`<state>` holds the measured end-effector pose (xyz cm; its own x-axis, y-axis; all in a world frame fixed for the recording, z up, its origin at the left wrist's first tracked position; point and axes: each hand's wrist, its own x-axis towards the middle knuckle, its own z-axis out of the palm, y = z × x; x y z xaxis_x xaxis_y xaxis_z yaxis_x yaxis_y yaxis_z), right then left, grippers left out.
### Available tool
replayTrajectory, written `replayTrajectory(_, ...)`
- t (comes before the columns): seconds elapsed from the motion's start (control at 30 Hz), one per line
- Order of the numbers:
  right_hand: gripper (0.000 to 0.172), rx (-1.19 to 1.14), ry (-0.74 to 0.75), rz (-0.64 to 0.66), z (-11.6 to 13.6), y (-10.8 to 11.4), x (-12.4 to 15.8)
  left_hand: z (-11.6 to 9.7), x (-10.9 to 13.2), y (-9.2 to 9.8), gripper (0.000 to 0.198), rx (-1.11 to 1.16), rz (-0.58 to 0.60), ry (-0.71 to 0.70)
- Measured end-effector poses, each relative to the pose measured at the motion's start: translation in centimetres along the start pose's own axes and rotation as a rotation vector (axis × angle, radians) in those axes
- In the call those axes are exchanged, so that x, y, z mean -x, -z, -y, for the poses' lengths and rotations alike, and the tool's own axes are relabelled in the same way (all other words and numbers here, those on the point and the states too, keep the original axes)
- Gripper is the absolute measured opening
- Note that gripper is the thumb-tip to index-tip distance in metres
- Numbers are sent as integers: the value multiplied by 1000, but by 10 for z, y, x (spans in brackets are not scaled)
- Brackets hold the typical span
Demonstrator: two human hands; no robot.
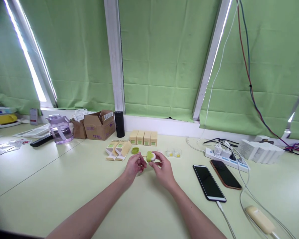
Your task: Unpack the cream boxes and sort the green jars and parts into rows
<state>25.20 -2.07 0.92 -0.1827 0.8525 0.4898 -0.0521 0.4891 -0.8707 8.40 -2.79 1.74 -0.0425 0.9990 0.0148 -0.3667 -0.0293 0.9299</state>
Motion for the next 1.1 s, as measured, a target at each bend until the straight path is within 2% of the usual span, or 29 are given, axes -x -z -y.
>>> replayTrajectory(0.17,48,-431,-268,-36,-1,-3,-1,-1,-2,3,43,-50,-56,-17)
replayTrajectory(0.37,50,-578,-370,-76,-3,0,-1,-1,-3,3,37,-62,-151,-27)
replayTrajectory(0.47,50,-579,-382,-100,-7,1,-2,-2,-3,3,36,-88,-178,-51)
replayTrajectory(0.6,51,-557,-372,-121,-11,0,-2,-3,-3,0,36,-145,-199,-157)
replayTrajectory(0.77,53,-503,-339,-115,-11,-5,0,-4,0,-4,33,-206,-166,-261)
replayTrajectory(1.1,51,-209,-209,-130,-13,-9,2,3,3,-5,41,-277,-53,-260)
